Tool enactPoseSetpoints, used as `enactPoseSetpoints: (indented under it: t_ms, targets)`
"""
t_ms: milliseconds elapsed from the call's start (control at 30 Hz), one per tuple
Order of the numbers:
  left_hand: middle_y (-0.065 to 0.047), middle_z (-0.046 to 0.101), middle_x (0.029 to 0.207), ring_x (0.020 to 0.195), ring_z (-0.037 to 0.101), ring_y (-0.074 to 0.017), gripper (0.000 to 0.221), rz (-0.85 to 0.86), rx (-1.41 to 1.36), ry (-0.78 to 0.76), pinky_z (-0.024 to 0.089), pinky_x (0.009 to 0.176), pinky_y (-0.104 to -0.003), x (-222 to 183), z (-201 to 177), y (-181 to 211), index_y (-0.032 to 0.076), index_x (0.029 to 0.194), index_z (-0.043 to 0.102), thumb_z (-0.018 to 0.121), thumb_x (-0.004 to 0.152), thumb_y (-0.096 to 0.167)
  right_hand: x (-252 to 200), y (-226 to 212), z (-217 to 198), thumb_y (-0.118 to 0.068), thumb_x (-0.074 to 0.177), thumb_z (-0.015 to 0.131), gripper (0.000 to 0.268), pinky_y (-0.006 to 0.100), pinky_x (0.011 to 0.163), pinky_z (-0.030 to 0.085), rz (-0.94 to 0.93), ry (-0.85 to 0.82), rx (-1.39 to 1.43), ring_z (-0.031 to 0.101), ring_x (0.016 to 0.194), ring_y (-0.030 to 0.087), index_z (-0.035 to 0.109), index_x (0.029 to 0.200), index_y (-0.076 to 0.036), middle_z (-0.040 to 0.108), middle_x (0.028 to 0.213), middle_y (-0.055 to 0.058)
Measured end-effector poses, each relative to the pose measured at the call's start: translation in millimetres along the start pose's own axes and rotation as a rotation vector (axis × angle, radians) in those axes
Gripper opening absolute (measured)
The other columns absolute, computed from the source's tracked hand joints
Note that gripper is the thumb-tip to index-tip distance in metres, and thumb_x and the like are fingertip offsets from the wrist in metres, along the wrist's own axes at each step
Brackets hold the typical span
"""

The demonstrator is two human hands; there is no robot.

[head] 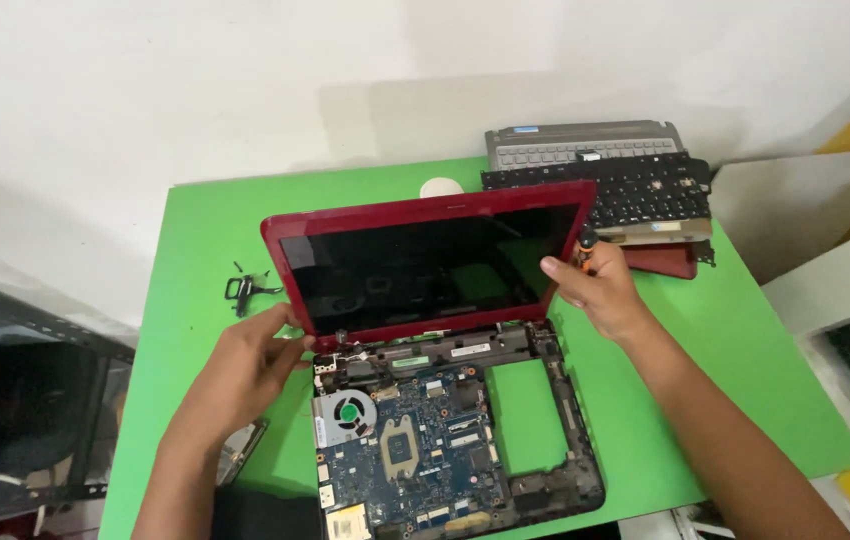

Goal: Installing a motherboard into a laptop chassis and securing it with screws using a screwdriver.

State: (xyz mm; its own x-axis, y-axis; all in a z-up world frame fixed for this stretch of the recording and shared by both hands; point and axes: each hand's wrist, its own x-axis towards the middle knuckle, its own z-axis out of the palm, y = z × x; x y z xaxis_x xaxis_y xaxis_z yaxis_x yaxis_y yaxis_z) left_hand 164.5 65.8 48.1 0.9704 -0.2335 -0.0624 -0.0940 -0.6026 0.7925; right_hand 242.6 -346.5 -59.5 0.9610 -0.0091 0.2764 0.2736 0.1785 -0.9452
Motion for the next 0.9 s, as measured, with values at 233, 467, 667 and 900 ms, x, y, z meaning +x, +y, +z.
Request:
enactPoseSetpoints:
  t_ms: [233, 467, 667, 900]
  targets:
    - [-0.008, 0.081, 0.099, 0.092, 0.087, -0.0214, 0.012, 0.054, 0.036, -0.014, 0.070, 0.075, -0.036, 3, 5, -36, 0.011, 0.107, 0.064, 0.061, 0.096, 0.011, -10, -17, -8, -0.018, 0.090, 0.081, 0.026, 0.024, 0.060, 0.034, 0.116, -0.112, -0.433, 0.042, 0.066, 0.007, 0.056, 0.083, -0.015, 0.046, 0.073, -0.008]
    - [-0.005, 0.083, 0.106, 0.098, 0.086, -0.0203, 0.022, 0.029, 0.044, -0.010, 0.068, 0.079, -0.035, 2, 4, -35, 0.015, 0.115, 0.066, 0.065, 0.093, 0.010, -13, -17, -12, -0.021, 0.091, 0.080, 0.024, 0.025, 0.064, 0.034, 0.078, -0.162, -0.530, 0.043, 0.070, 0.008, 0.059, 0.084, -0.011, 0.045, 0.074, -0.007]
    - [0.000, 0.083, 0.111, 0.102, 0.079, -0.0183, 0.043, -0.042, -0.002, -0.151, 0.066, 0.088, -0.035, 6, 4, -28, 0.021, 0.131, 0.061, 0.070, 0.089, 0.015, -12, -15, -12, -0.027, 0.093, 0.078, 0.031, 0.026, 0.062, 0.030, 0.119, -0.148, -0.546, 0.039, 0.066, 0.009, 0.052, 0.082, -0.014, 0.040, 0.071, -0.007]
    - [-0.005, 0.077, 0.124, 0.100, 0.077, -0.0219, 0.058, 0.157, -0.019, -0.218, 0.062, 0.092, -0.037, 4, 2, -30, 0.019, 0.142, 0.053, 0.072, 0.088, 0.012, -6, -3, -11, -0.017, 0.095, 0.071, 0.039, 0.026, 0.041, 0.023, 0.133, -0.186, -0.310, 0.031, 0.044, 0.007, 0.038, 0.076, -0.017, 0.029, 0.058, -0.006]
